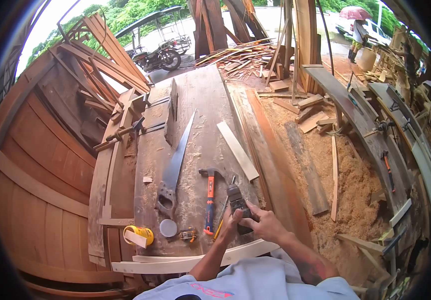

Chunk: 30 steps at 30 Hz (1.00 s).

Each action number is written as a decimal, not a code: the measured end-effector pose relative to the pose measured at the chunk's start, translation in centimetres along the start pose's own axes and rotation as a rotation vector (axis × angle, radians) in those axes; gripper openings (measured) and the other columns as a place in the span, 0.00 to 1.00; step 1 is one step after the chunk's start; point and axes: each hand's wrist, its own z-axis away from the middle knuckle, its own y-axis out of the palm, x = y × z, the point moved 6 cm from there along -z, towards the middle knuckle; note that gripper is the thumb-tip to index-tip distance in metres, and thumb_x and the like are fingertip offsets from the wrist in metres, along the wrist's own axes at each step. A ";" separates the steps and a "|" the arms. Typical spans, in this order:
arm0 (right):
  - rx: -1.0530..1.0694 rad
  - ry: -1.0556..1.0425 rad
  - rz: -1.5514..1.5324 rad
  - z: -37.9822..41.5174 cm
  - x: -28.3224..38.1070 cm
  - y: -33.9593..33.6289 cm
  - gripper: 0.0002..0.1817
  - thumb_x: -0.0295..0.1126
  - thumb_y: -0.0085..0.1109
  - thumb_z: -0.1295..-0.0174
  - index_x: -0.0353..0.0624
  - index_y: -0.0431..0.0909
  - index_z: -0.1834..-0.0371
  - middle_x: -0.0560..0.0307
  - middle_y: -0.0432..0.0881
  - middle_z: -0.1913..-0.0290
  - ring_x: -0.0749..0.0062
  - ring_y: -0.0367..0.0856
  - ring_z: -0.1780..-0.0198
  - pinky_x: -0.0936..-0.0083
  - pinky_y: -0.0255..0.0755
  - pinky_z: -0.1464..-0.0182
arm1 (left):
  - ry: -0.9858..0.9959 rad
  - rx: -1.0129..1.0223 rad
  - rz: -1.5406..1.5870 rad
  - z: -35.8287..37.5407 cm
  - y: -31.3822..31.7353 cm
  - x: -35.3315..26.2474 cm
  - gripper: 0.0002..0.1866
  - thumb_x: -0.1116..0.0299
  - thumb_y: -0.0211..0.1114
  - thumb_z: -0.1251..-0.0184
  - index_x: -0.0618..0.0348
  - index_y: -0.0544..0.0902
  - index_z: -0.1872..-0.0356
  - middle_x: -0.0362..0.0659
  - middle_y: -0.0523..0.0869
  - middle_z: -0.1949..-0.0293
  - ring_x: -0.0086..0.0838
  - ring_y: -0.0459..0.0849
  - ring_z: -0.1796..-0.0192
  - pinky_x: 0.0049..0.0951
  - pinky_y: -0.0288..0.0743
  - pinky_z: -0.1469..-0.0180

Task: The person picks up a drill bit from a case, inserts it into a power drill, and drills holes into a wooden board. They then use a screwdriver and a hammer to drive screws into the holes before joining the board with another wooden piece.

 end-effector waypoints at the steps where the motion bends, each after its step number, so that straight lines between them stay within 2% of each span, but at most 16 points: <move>1: 0.017 0.035 0.030 -0.4 0.0 0.0 0.39 0.45 0.68 0.32 0.33 0.65 0.25 0.44 0.86 0.48 0.75 0.81 0.49 0.74 0.76 0.43 | 0.010 0.039 0.040 0.0 -0.2 -0.1 0.48 0.29 0.69 0.42 0.63 0.70 0.37 0.45 0.81 0.51 0.29 0.82 0.49 0.31 0.77 0.46; 2: 0.034 0.075 0.060 -0.6 -0.1 0.0 0.39 0.45 0.68 0.32 0.33 0.65 0.25 0.47 0.87 0.52 0.78 0.81 0.53 0.75 0.77 0.46 | 0.015 0.115 0.040 -0.3 -0.6 0.3 0.61 0.26 0.70 0.48 0.65 0.57 0.26 0.48 0.77 0.43 0.30 0.81 0.43 0.33 0.77 0.42; 5: 0.048 0.120 0.132 -1.2 1.1 -0.2 0.35 0.39 0.68 0.33 0.32 0.68 0.29 0.46 0.89 0.60 0.75 0.86 0.60 0.73 0.79 0.55 | 0.165 0.032 -0.058 0.0 0.0 -2.1 0.68 0.32 0.77 0.51 0.67 0.49 0.22 0.48 0.80 0.47 0.33 0.82 0.47 0.34 0.76 0.41; 6: 0.064 0.071 0.208 -1.5 1.3 -0.3 0.34 0.41 0.66 0.34 0.32 0.69 0.30 0.38 0.88 0.61 0.60 0.87 0.61 0.67 0.80 0.56 | 0.197 -0.021 -0.222 0.5 0.3 -3.3 0.66 0.40 0.76 0.44 0.67 0.42 0.20 0.50 0.80 0.47 0.33 0.82 0.48 0.33 0.77 0.42; 7: 0.079 0.024 0.283 -1.8 1.4 -0.4 0.34 0.44 0.63 0.34 0.32 0.71 0.31 0.31 0.86 0.62 0.46 0.89 0.61 0.60 0.80 0.58 | 0.195 -0.026 -0.217 0.3 0.4 -3.3 0.66 0.40 0.76 0.44 0.67 0.42 0.20 0.50 0.80 0.47 0.33 0.82 0.48 0.33 0.77 0.42; 8: 0.046 -0.086 0.397 -2.5 1.3 -0.3 0.25 0.37 0.59 0.34 0.27 0.74 0.40 0.26 0.83 0.67 0.35 0.86 0.62 0.52 0.80 0.61 | 0.115 -0.044 -0.145 0.0 0.4 -2.7 0.62 0.42 0.74 0.40 0.67 0.43 0.20 0.51 0.80 0.47 0.33 0.83 0.49 0.32 0.78 0.43; 11: 0.081 -0.079 0.567 -3.4 1.1 0.1 0.19 0.34 0.56 0.34 0.26 0.73 0.51 0.24 0.81 0.72 0.29 0.84 0.64 0.44 0.79 0.62 | 0.063 -0.057 -0.098 0.0 0.2 -2.3 0.53 0.50 0.69 0.31 0.70 0.45 0.20 0.51 0.82 0.51 0.31 0.85 0.52 0.30 0.80 0.48; 17: -0.002 -0.105 0.569 -2.4 2.5 0.5 0.15 0.34 0.55 0.34 0.29 0.70 0.56 0.25 0.80 0.76 0.26 0.82 0.69 0.39 0.77 0.64 | 0.079 -0.079 -0.143 0.3 -0.1 -1.9 0.55 0.42 0.69 0.33 0.71 0.48 0.21 0.50 0.85 0.54 0.29 0.86 0.55 0.31 0.81 0.52; 18: 0.004 -0.120 0.592 -2.3 2.2 0.5 0.19 0.29 0.54 0.34 0.27 0.72 0.45 0.33 0.82 0.72 0.32 0.84 0.69 0.45 0.79 0.68 | 0.050 -0.070 -0.130 0.4 -0.2 -1.9 0.56 0.41 0.69 0.33 0.71 0.48 0.21 0.50 0.85 0.55 0.29 0.86 0.56 0.31 0.81 0.53; 20: 0.009 -0.142 0.619 -2.5 2.0 0.9 0.18 0.29 0.56 0.33 0.27 0.72 0.45 0.32 0.83 0.70 0.33 0.84 0.68 0.48 0.80 0.67 | 0.038 -0.079 -0.124 0.4 -0.5 -1.6 0.57 0.40 0.70 0.34 0.72 0.48 0.22 0.49 0.86 0.59 0.29 0.86 0.60 0.31 0.81 0.55; 22: -0.002 -0.084 0.531 -2.8 1.5 0.9 0.22 0.35 0.60 0.31 0.27 0.73 0.43 0.29 0.84 0.63 0.36 0.87 0.64 0.54 0.82 0.64 | 0.071 -0.068 -0.057 0.3 -0.6 -2.2 0.58 0.38 0.69 0.35 0.70 0.48 0.21 0.50 0.83 0.50 0.30 0.85 0.53 0.30 0.80 0.49; 24: 0.004 -0.136 0.308 -2.7 1.7 0.0 0.34 0.49 0.66 0.34 0.28 0.71 0.38 0.31 0.85 0.65 0.39 0.88 0.63 0.56 0.82 0.61 | 0.123 -0.043 0.216 -0.5 -1.2 -0.4 0.58 0.37 0.68 0.35 0.68 0.47 0.20 0.52 0.80 0.43 0.32 0.84 0.47 0.31 0.79 0.45; 25: 0.105 0.173 -0.073 -2.5 -0.5 -0.3 0.45 0.50 0.72 0.40 0.32 0.65 0.28 0.36 0.84 0.45 0.50 0.86 0.45 0.63 0.79 0.45 | 0.108 -0.043 0.445 -0.8 -1.7 0.9 0.58 0.37 0.68 0.34 0.67 0.47 0.20 0.53 0.78 0.40 0.33 0.83 0.44 0.32 0.78 0.43; 27: 0.161 -0.002 -0.573 -1.5 -6.3 0.4 0.52 0.45 0.78 0.46 0.36 0.59 0.22 0.39 0.71 0.29 0.55 0.72 0.30 0.62 0.67 0.29 | -0.033 -0.087 0.646 -1.6 -2.6 0.8 0.50 0.39 0.66 0.32 0.66 0.55 0.23 0.54 0.83 0.46 0.33 0.85 0.48 0.32 0.81 0.48; 29: 0.216 -0.063 -0.032 0.8 -7.6 2.1 0.59 0.43 0.83 0.53 0.39 0.56 0.20 0.39 0.59 0.22 0.51 0.61 0.23 0.61 0.55 0.22 | -0.143 -0.010 0.450 -3.9 -2.2 -0.4 0.44 0.43 0.66 0.31 0.66 0.60 0.27 0.53 0.85 0.52 0.32 0.86 0.53 0.31 0.82 0.52; 30: 0.167 -0.220 0.017 0.4 -6.0 3.3 0.56 0.39 0.84 0.57 0.38 0.60 0.24 0.39 0.67 0.28 0.51 0.68 0.27 0.59 0.61 0.25 | -0.255 0.093 0.245 -4.5 -1.5 -0.7 0.38 0.47 0.66 0.29 0.65 0.65 0.31 0.51 0.87 0.58 0.31 0.87 0.59 0.30 0.83 0.57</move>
